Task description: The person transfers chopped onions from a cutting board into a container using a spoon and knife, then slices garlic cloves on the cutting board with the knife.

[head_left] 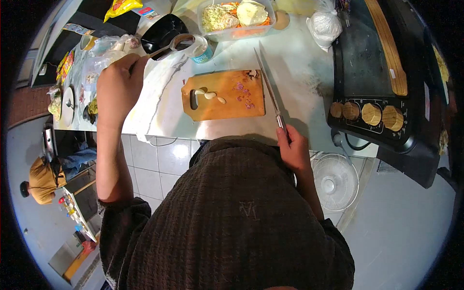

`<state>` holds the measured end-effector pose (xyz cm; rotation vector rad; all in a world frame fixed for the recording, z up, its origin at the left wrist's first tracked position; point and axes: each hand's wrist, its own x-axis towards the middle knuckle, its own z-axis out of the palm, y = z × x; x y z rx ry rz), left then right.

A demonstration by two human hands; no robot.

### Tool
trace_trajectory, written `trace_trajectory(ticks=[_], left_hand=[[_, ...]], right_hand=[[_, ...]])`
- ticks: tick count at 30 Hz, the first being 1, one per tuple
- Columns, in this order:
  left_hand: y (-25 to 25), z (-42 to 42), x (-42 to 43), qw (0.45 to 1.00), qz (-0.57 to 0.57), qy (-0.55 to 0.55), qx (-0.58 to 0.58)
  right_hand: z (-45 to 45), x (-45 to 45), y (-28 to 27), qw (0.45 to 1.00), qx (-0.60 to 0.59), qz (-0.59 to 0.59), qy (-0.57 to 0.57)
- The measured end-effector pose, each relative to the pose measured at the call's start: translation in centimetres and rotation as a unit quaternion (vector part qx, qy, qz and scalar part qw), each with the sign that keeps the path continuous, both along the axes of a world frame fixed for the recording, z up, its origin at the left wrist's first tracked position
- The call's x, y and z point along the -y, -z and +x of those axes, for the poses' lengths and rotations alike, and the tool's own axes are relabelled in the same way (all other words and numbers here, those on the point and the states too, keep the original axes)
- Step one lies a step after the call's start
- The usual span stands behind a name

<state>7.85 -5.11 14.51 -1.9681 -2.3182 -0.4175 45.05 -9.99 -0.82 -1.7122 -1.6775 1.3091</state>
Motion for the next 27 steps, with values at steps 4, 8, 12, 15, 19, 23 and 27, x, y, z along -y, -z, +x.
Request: trace_trajectory(ticks=[4,8,12,15,19,23,27], left_hand=[[0.4,1.5,2.1,0.999,0.025,-0.009,0.036],[4.5,4.3,4.5,0.984,0.038,0.047,0.168],[8.4,6.3,5.2,0.99,-0.028,0.045,0.129],[10.3,6.3,5.4,0.993,-0.02,0.052,0.107],[10.7,6.0,6.0,0.986,-0.012,0.124,0.109],[11.0,6.3,7.1,0.983,-0.025,0.125,0.135],[11.3,6.0,7.6,0.983,-0.003,0.104,0.149]], right_hand=[[0.3,0.3,0.0,0.999,0.023,-0.019,-0.03],[0.6,0.9,0.2,0.998,0.026,-0.035,-0.043],[0.5,1.6,0.3,0.999,0.011,-0.036,-0.03],[0.4,2.1,0.1,0.999,0.015,-0.038,-0.026],[0.2,2.8,-0.2,0.999,0.015,-0.04,-0.016],[0.0,3.3,0.0,0.999,0.009,-0.038,-0.01],[-0.1,4.2,0.2,1.0,0.006,-0.025,-0.002]])
